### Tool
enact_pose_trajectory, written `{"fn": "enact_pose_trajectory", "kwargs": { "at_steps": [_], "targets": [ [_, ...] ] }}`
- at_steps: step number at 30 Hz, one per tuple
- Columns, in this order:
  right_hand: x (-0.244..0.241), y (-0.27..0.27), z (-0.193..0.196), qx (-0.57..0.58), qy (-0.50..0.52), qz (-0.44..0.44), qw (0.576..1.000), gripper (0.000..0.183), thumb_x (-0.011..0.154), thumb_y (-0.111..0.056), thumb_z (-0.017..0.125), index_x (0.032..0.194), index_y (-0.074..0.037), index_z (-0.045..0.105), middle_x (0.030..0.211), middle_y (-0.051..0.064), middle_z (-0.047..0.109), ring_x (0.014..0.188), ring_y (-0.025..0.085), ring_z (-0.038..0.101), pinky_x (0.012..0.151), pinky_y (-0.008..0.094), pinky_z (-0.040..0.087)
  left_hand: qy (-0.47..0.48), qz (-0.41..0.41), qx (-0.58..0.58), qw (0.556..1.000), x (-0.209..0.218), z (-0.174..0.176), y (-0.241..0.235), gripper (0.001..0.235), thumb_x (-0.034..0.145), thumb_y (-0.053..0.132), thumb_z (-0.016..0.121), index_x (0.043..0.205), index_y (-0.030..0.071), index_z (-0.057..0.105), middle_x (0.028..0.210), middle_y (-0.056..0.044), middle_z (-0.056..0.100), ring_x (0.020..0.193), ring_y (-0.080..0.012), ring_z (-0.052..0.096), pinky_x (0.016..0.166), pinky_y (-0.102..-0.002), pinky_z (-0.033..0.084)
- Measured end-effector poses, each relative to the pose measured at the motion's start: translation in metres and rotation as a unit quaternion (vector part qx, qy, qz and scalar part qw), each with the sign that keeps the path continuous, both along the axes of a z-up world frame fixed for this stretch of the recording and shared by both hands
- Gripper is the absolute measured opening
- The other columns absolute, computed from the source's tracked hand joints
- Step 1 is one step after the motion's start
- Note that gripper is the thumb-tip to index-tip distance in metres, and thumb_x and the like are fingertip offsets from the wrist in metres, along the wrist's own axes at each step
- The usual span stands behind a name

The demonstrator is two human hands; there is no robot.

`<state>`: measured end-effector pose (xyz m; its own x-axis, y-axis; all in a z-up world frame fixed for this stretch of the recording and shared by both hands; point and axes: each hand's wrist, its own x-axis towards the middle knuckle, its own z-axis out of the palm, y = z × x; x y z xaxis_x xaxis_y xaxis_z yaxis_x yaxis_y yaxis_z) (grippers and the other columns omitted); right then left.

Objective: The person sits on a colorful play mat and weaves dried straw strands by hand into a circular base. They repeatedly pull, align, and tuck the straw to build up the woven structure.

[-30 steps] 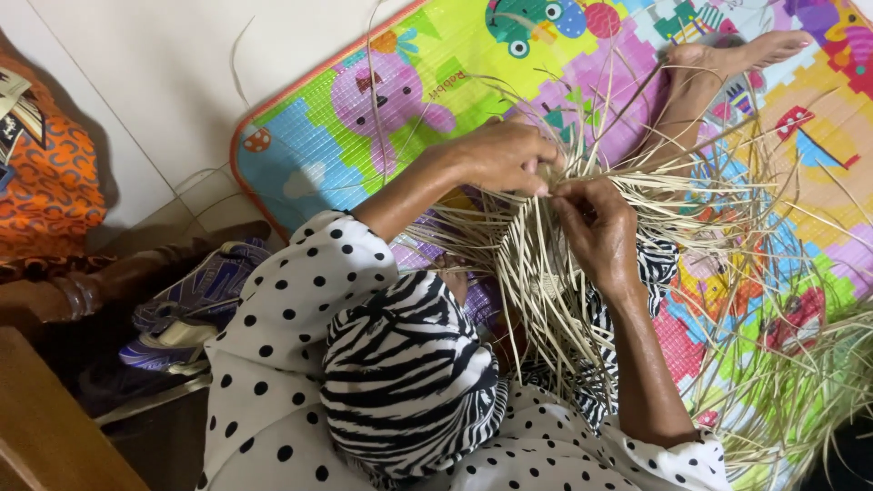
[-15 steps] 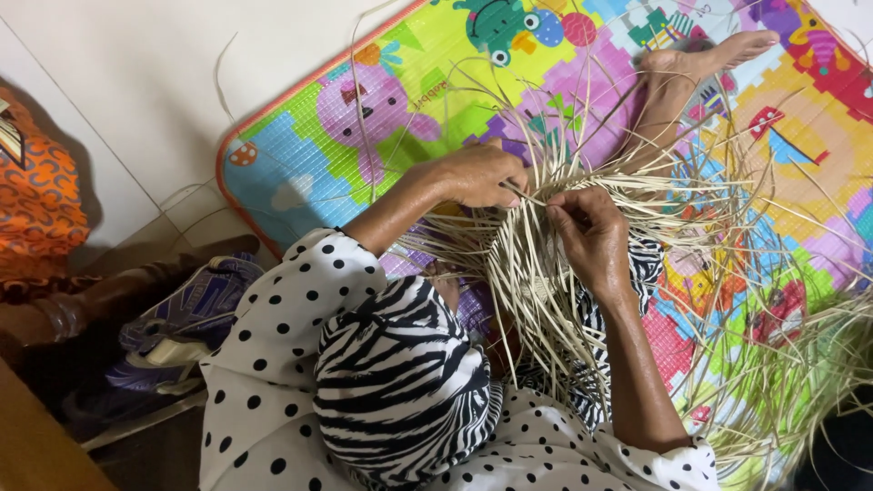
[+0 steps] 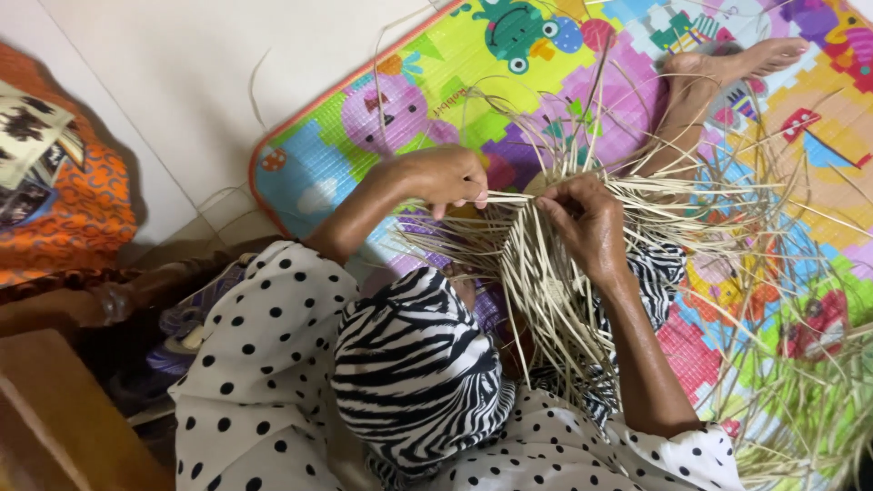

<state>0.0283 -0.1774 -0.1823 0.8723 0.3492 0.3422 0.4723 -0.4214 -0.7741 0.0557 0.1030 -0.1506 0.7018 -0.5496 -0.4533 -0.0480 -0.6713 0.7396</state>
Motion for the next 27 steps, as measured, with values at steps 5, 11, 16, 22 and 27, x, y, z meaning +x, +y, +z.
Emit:
{"fn": "enact_pose_trajectory", "kwargs": {
  "at_steps": [5, 11, 16, 22, 27],
  "targets": [
    [0.007, -0.005, -0.007, -0.011, -0.024, 0.0, 1.0, 0.014, 0.087, -0.006, 0.088, 0.096, -0.004, 0.077, 0.081, 0.015, 0.061, 0.075, 0.032, 0.064, 0.064, 0.039, 0.05, 0.037, 0.03, -0.057, 0.997, -0.01, 0.016, 0.039, 0.029, 0.1, 0.022, 0.058, 0.113, 0.005, 0.077, 0.073, -0.015, 0.066, 0.042, -0.014, 0.053, 0.041, -0.027, 0.047],
    [0.009, -0.007, -0.014, -0.012, -0.011, -0.004, 1.0, 0.013, 0.088, -0.009, 0.088, 0.095, -0.006, 0.077, 0.081, 0.014, 0.062, 0.077, 0.031, 0.065, 0.069, 0.038, 0.051, 0.024, 0.018, -0.031, 0.999, -0.038, 0.065, 0.077, 0.043, 0.106, 0.026, 0.047, 0.112, -0.006, 0.074, 0.054, -0.009, 0.056, 0.033, -0.0105, 0.046, 0.035, -0.024, 0.039],
    [0.008, -0.003, -0.021, 0.019, 0.003, -0.018, 1.0, 0.012, 0.085, -0.008, 0.087, 0.093, -0.007, 0.078, 0.081, 0.015, 0.064, 0.078, 0.032, 0.067, 0.07, 0.038, 0.052, 0.045, 0.056, -0.068, 0.995, -0.054, 0.071, 0.099, 0.041, 0.105, 0.028, 0.051, 0.101, -0.005, 0.075, 0.053, -0.005, 0.052, 0.035, -0.0104, 0.043, 0.036, -0.026, 0.037],
    [-0.002, 0.005, -0.006, 0.035, 0.03, -0.015, 0.999, 0.01, 0.086, -0.008, 0.086, 0.092, -0.007, 0.078, 0.081, 0.015, 0.066, 0.078, 0.032, 0.067, 0.071, 0.038, 0.052, 0.087, 0.111, -0.053, 0.989, -0.066, 0.054, 0.13, 0.04, 0.102, 0.029, 0.055, 0.09, -0.005, 0.075, 0.053, -0.005, 0.049, 0.041, -0.0128, 0.042, 0.042, -0.029, 0.038],
    [-0.004, 0.005, -0.003, 0.032, 0.035, -0.021, 0.999, 0.01, 0.087, -0.008, 0.086, 0.092, -0.007, 0.078, 0.081, 0.016, 0.066, 0.077, 0.032, 0.067, 0.071, 0.039, 0.052, 0.095, 0.151, 0.004, 0.984, -0.08, 0.096, 0.122, 0.039, 0.102, 0.026, 0.056, 0.1, -0.004, 0.08, 0.051, -0.001, 0.047, 0.041, -0.0106, 0.04, 0.044, -0.027, 0.035]
  ]
}}
